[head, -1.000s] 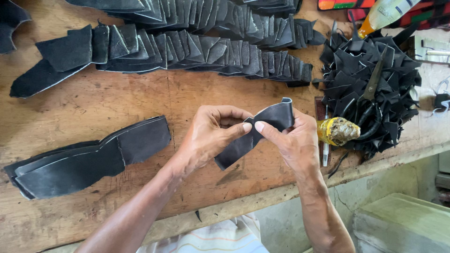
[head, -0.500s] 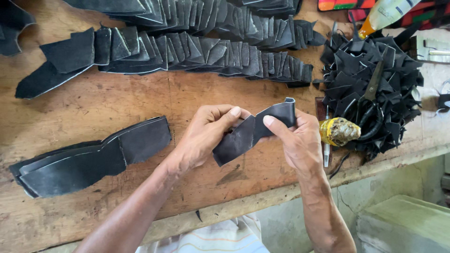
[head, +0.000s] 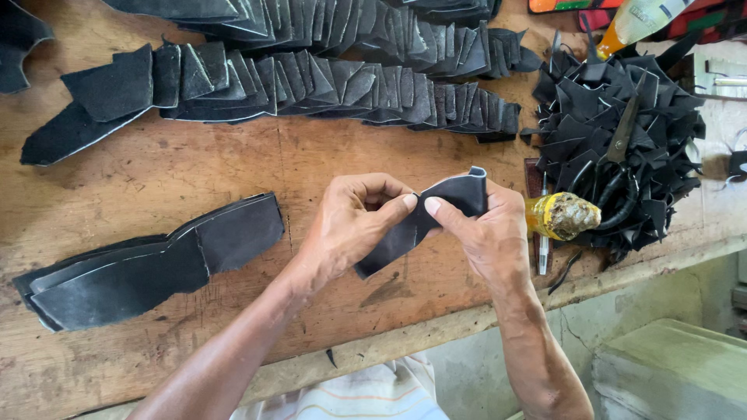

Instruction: The person repeatedly picks up two black rubber shoe parts, aligns them, and presses them together by hand. They place the assembled pieces into a growing stack on the table. The person also briefly flips a piece to show a red textured underside.

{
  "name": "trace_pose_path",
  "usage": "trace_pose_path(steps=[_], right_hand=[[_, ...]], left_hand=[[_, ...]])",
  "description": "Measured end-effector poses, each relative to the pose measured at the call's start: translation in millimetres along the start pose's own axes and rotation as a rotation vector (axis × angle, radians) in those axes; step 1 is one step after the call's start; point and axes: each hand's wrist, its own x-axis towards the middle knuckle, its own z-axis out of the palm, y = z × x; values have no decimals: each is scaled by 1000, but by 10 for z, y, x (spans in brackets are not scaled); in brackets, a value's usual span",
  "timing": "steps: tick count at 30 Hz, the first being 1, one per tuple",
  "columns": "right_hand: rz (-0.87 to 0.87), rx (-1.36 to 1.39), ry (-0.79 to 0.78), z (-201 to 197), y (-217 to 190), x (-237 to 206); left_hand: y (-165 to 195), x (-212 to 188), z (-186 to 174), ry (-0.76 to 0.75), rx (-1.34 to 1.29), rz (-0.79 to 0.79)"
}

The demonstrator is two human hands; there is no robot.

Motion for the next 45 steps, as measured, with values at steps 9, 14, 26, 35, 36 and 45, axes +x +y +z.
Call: trace_pose_path(steps=[9, 14, 26, 35, 36, 45], right_hand=[[-62, -293, 44, 44, -92, -50], [-23, -196, -14, -111, -62, 28], [84, 160, -104, -265, -45, -19], [35, 122, -127, -185, -177, -58], [22, 96, -122, -156, -190, -67], [9, -147, -50, 82, -318, -52]], left_hand=[[-59, 49, 129, 50, 53, 75], [-52, 11, 105, -19, 131, 214], [77, 21, 11, -135, -163, -3], [182, -32, -28, -162, -179, -2], [176, -41, -33, -150, -159, -4], [191, -116, -32, -16, 56, 161]])
